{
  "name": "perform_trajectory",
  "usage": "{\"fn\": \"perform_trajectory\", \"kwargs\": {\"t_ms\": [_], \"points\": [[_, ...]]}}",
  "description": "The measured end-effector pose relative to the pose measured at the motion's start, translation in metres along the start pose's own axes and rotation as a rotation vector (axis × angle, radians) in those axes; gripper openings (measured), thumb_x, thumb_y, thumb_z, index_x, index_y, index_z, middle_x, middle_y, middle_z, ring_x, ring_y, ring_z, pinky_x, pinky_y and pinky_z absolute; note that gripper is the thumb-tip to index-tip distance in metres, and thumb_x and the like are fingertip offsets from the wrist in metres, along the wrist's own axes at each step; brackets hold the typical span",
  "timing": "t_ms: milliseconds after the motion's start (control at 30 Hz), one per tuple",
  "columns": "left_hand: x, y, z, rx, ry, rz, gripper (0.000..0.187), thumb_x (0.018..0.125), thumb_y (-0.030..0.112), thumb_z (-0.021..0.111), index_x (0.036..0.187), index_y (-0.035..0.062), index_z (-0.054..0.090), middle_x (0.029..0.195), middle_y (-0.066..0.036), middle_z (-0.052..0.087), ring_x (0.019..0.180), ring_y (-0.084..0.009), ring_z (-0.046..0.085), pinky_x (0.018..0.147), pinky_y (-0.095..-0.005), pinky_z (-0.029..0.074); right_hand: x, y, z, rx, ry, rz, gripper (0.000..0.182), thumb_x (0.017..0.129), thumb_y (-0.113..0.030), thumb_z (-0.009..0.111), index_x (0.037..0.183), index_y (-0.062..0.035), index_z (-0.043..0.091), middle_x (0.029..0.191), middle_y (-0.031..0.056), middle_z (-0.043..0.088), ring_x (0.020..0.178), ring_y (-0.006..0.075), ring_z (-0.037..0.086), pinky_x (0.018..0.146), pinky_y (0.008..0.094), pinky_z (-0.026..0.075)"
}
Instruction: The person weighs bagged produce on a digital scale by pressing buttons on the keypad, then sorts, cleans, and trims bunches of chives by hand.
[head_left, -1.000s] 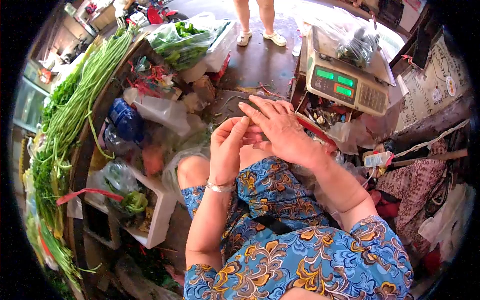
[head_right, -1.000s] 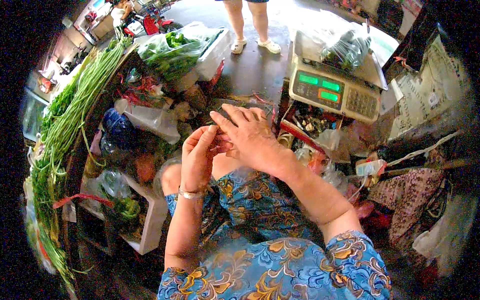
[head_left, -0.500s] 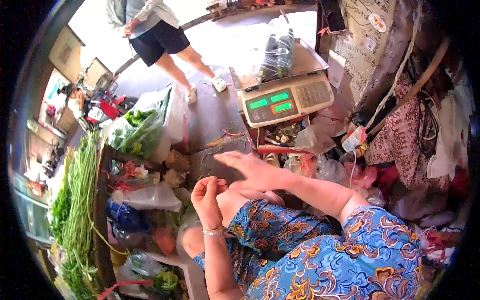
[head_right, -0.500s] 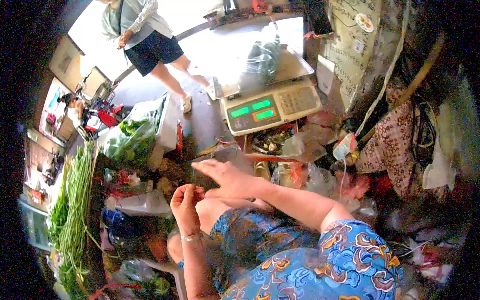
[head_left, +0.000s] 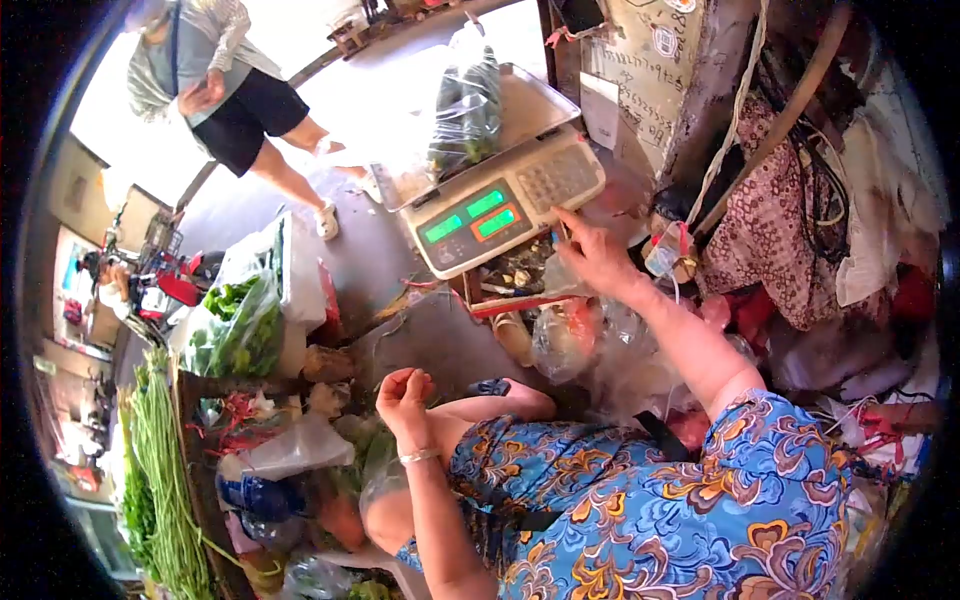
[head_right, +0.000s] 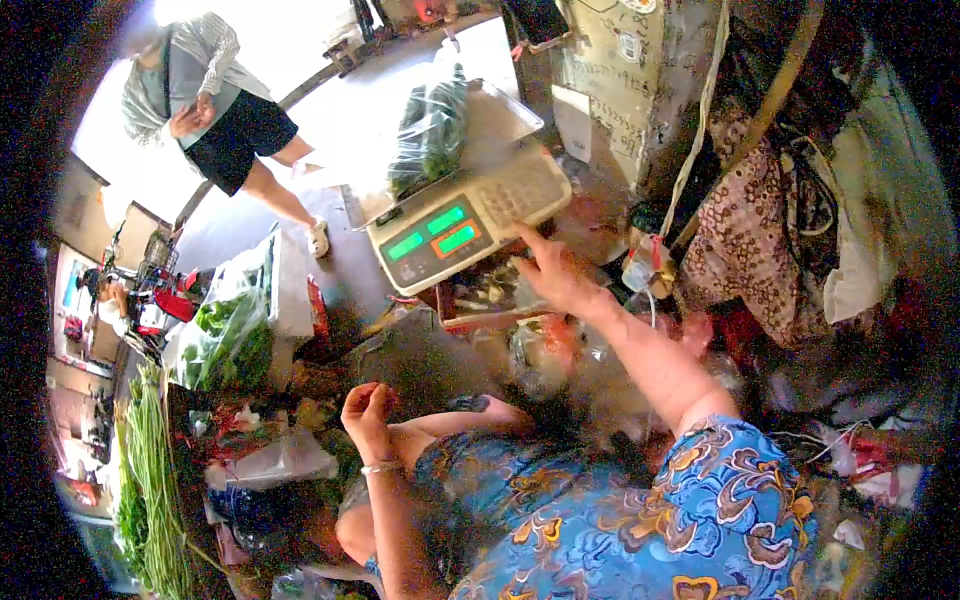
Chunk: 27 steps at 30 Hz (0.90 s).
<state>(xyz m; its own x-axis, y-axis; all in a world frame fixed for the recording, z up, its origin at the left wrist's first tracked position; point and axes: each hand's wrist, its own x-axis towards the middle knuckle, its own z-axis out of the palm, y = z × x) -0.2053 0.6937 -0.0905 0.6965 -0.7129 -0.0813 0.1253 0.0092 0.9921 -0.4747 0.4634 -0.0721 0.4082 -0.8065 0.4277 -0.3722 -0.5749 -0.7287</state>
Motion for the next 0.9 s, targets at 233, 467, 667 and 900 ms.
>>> {"fn": "perform_trajectory", "kwargs": {"t_ms": [233, 467, 667, 900], "points": [[0.004, -0.004, -0.004, 0.105, 0.202, -0.001, 0.036, 0.078, 0.005, 0.072, 0.11, 0.0019, 0.056, 0.091, -0.005, 0.061, 0.074, -0.0123, 0.059, 0.061, -0.0224, 0.047, 0.014, -0.012, -0.02, -0.111, -0.094, 0.162, 0.054, 0.087, -0.019, 0.059, 0.135, -0.0025, 0.039, 0.095, 0.0288, 0.062, 0.087, 0.043, 0.061, 0.073, 0.0468, 0.049], [0.001, 0.008, -0.003, 0.124, 0.33, -0.123, 0.025, 0.091, 0.025, 0.059, 0.108, 0.0066, 0.061, 0.098, 0.0, 0.063, 0.078, -0.0102, 0.057, 0.063, -0.0241, 0.042, 0.018, 0.012, -0.007, -0.162, 0.046, 0.018, 0.06, 0.085, -0.016, 0.062, 0.139, -0.0126, 0.038, 0.063, 0.016, 0.057, 0.059, 0.0312, 0.058, 0.056, 0.0404, 0.044], [0.008, -0.007, -0.018, 0.043, 0.394, -0.062, 0.018, 0.09, 0.02, 0.062, 0.104, 0.0089, 0.063, 0.092, 0.0, 0.064, 0.076, -0.0093, 0.057, 0.061, -0.0227, 0.04, 0.02, 0.011, -0.014, -0.183, -0.068, 0.113, 0.055, 0.089, -0.022, 0.058, 0.137, -0.0049, 0.036, 0.085, 0.0267, 0.063, 0.079, 0.0423, 0.062, 0.068, 0.0488, 0.049], [0.01, -0.007, -0.025, 0.024, 0.474, -0.056, 0.01, 0.085, 0.016, 0.067, 0.085, 0.0101, 0.059, 0.076, 0.003, 0.059, 0.066, -0.0063, 0.05, 0.054, -0.0224, 0.037, 0.02, 0.027, -0.004, -0.143, 0.04, 0.029, 0.059, 0.086, -0.019, 0.061, 0.139, -0.012, 0.037, 0.064, 0.0176, 0.059, 0.061, 0.0337, 0.061, 0.058, 0.0427, 0.045]]}}
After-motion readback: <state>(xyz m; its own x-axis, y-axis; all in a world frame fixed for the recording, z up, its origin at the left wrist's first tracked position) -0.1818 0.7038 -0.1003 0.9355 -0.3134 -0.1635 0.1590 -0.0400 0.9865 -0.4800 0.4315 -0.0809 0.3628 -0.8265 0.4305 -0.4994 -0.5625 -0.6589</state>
